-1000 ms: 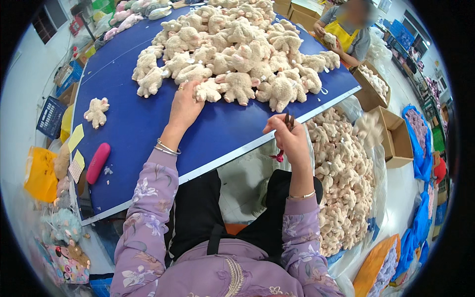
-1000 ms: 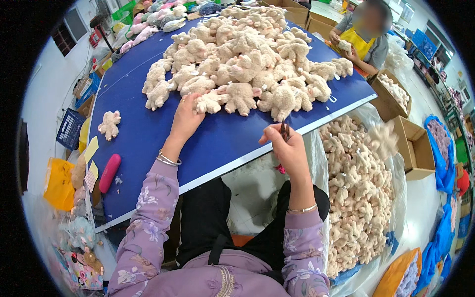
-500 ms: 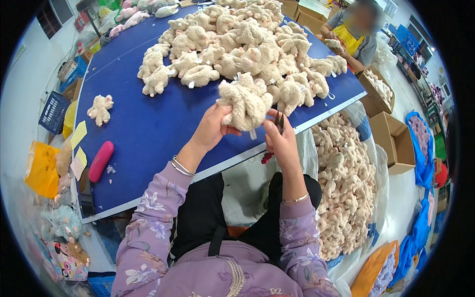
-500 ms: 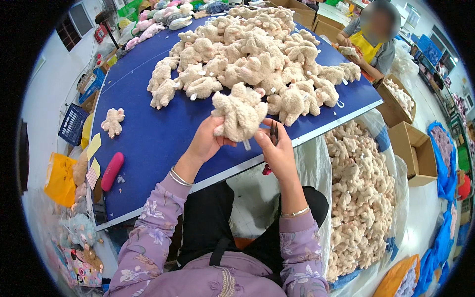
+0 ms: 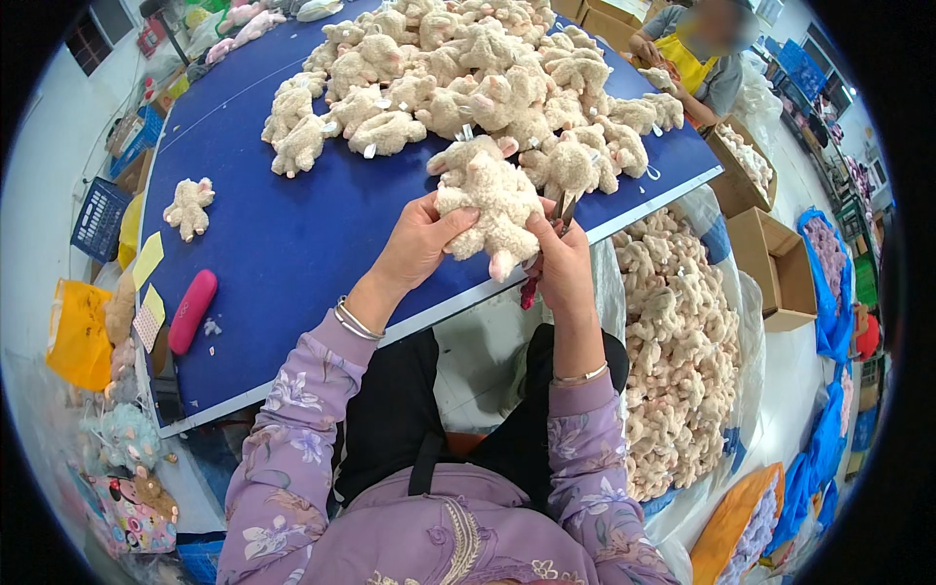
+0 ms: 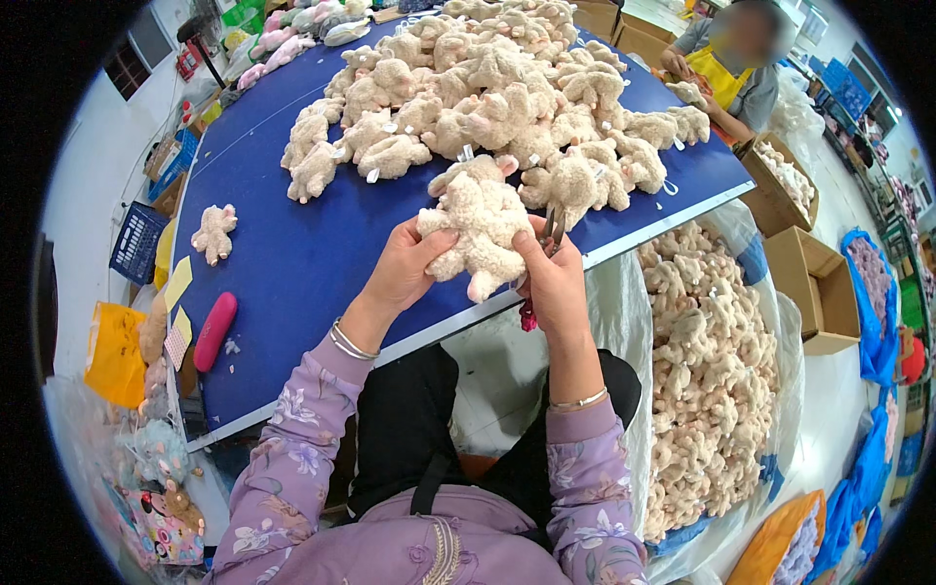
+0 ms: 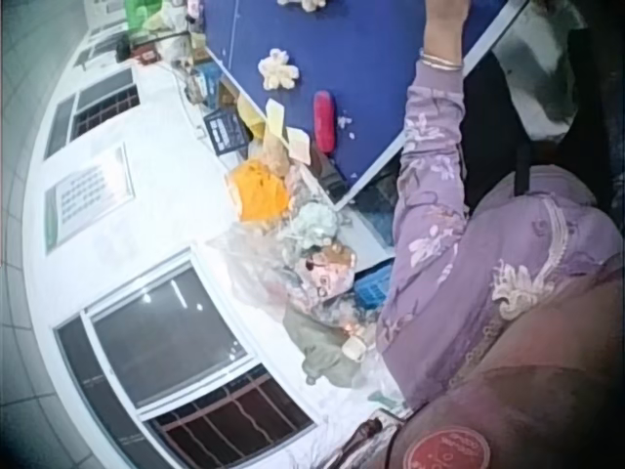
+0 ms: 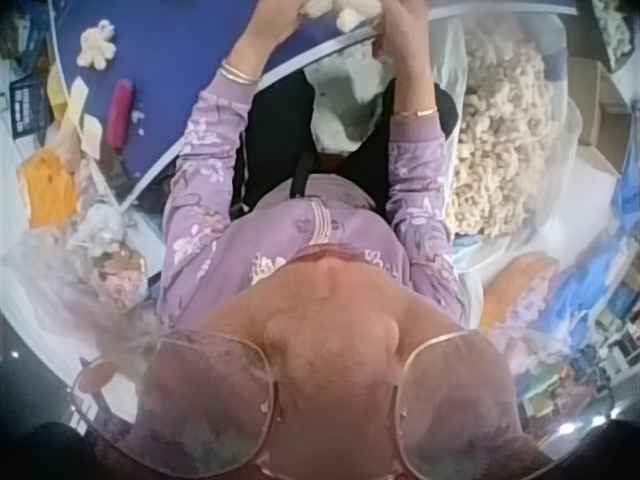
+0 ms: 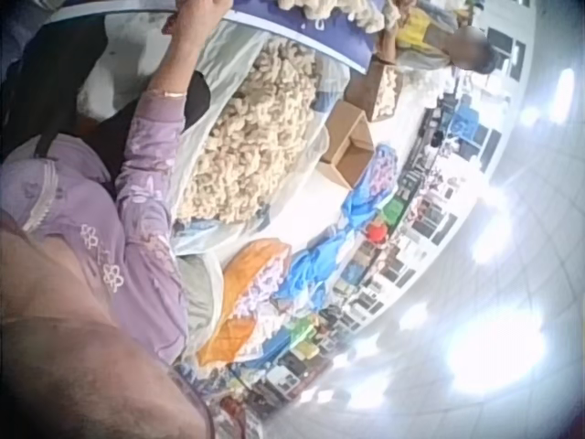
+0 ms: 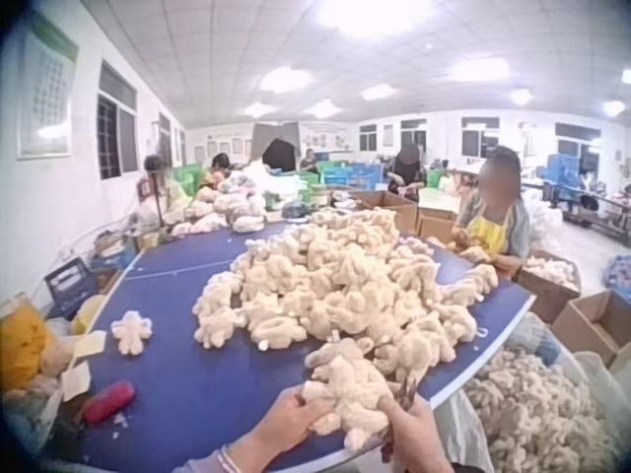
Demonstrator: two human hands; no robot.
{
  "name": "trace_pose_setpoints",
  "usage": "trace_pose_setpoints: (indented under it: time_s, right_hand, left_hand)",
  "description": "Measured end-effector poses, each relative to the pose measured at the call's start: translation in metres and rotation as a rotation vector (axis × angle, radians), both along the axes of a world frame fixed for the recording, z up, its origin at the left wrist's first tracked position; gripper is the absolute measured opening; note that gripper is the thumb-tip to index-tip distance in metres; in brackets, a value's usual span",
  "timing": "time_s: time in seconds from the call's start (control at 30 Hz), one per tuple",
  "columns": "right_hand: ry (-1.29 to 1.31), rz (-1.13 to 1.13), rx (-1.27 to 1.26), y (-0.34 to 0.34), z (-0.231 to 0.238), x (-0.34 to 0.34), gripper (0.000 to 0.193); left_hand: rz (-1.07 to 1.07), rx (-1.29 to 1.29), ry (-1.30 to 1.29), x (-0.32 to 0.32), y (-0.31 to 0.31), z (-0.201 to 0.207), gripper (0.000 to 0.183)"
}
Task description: The person repeatedly picks up small beige stuffed animals from a blue table, uses scissors to trim loose threads or tags, and places the finished items into a large white sack. The process is continuous and repetitive throughout the clip.
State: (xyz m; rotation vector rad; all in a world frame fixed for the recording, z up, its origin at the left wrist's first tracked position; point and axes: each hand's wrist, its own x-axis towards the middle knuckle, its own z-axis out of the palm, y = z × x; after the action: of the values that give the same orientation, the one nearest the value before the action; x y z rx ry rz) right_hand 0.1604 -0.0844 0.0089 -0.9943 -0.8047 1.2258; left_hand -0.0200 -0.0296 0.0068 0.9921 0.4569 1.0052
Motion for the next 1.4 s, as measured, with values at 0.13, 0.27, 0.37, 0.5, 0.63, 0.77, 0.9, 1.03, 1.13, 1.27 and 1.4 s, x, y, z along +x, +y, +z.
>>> trace_pose_setpoints:
  time_s: [0.13,0.27,0.37,0.5,0.63,0.77,0.9,1.03,1.13,1.27,1.4]
  right_hand:
    - [-0.127,-0.100,-0.042,-0.001,0.000,0.000,0.024]
    - [-0.399,-0.384,0.253,0.000,-0.004,-0.008,0.016]
    - [-0.638,-0.295,0.338,-0.003,-0.008,-0.005,0.012]
    - [-0.403,-0.160,0.246,-0.006,0.003,-0.017,0.013]
    - [-0.232,-0.086,0.140,-0.008,0.006,-0.009,0.010]
    - [0.155,0.084,0.170,-0.006,0.006,0.011,0.017]
    - [0.156,0.048,0.193,-0.007,0.002,0.019,0.015]
    - [0.050,0.078,0.157,-0.010,0.002,0.015,0.016]
    - [0.149,0.233,0.204,-0.012,0.008,0.011,0.024]
    - [0.237,0.181,0.154,-0.011,0.011,0.014,0.025]
    - [0.158,0.065,0.176,-0.011,0.011,0.019,0.027]
  left_hand:
    - [-0.001,0.052,0.040,-0.004,0.005,-0.004,0.024]
    - [0.085,0.084,0.117,0.003,0.001,0.000,0.023]
    - [0.117,0.123,0.195,0.007,-0.001,0.000,0.025]
    - [0.063,0.215,0.269,0.006,0.000,-0.010,0.032]
    - [0.067,0.285,0.337,0.008,-0.002,-0.010,0.029]
    - [0.076,0.119,0.266,0.005,0.001,-0.001,0.026]
    - [0.049,0.085,0.242,0.007,0.000,-0.002,0.026]
    - [0.073,0.054,0.207,0.006,0.003,-0.006,0.025]
    - [0.105,0.052,0.223,0.006,0.003,-0.005,0.024]
    - [0.097,0.049,0.242,0.005,0.002,-0.003,0.022]
    - [0.153,-0.024,0.172,0.002,0.004,-0.005,0.020]
